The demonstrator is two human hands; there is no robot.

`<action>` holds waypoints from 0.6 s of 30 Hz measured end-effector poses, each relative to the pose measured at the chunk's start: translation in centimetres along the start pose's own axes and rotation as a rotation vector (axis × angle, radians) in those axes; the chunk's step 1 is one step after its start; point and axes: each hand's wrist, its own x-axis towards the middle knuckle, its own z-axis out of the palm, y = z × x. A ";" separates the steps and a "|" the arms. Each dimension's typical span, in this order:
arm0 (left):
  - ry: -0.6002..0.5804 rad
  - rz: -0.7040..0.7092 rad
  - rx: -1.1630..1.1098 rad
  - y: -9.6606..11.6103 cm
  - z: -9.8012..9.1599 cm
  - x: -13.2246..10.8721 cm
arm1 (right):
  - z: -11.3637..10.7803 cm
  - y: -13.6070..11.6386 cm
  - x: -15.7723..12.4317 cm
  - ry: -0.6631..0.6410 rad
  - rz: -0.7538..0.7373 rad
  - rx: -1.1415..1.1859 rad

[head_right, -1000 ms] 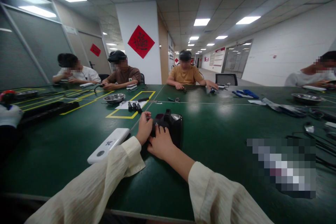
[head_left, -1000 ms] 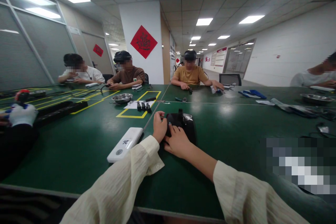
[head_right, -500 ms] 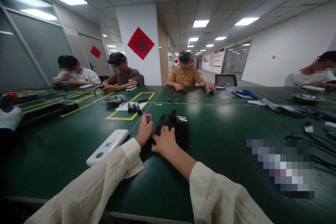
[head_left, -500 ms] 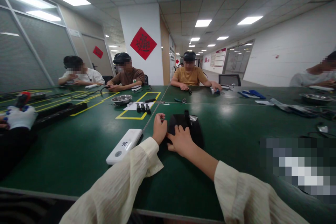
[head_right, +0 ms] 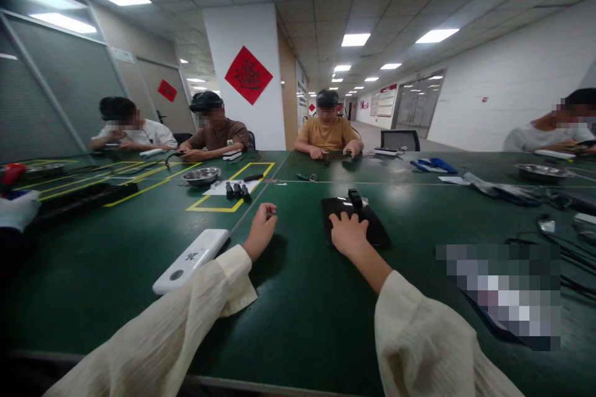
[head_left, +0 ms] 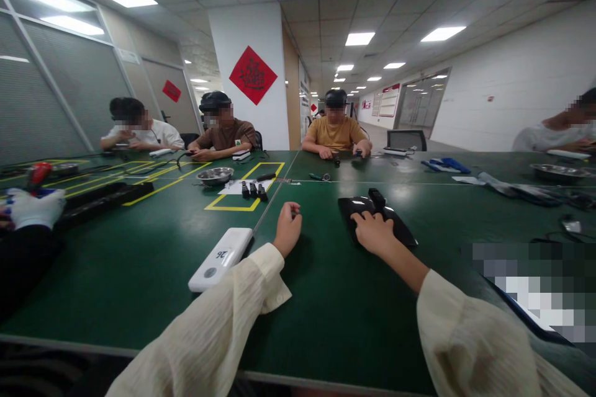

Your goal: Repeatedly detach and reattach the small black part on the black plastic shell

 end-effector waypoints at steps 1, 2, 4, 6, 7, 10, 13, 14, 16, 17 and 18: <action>0.000 -0.004 -0.003 0.0 0.0 0.0 | 0.1 0.5 0.2 0.000 0.041 0.009; 0.000 -0.008 -0.003 -0.1 0.0 0.0 | 0.3 0.9 0.4 -0.007 0.071 0.020; -0.002 -0.016 0.001 0.0 0.0 0.0 | 0.5 1.3 0.6 -0.050 0.104 0.038; -0.005 -0.024 0.008 0.1 0.0 0.0 | 0.6 1.4 0.7 -0.108 0.134 0.045; -0.007 -0.028 0.010 0.1 -0.1 0.0 | 0.6 1.3 0.8 -0.137 0.149 0.046; -0.014 -0.047 0.014 0.3 -0.1 0.0 | 0.5 1.4 0.9 -0.187 0.193 0.055; -0.023 -0.053 0.014 0.4 0.0 0.0 | 0.4 2.0 1.1 -0.186 0.256 0.055; -0.026 -0.050 0.014 0.4 0.0 0.0 | 0.4 2.4 1.2 -0.186 0.276 0.055; -0.035 -0.042 0.011 0.4 0.0 0.0 | 0.5 3.2 1.5 -0.183 0.313 0.055; -0.041 -0.039 0.011 0.3 0.0 0.0 | 0.6 3.6 1.6 -0.177 0.329 0.055; -0.045 -0.037 0.013 0.3 0.0 0.0 | 0.9 4.1 1.8 -0.166 0.344 0.052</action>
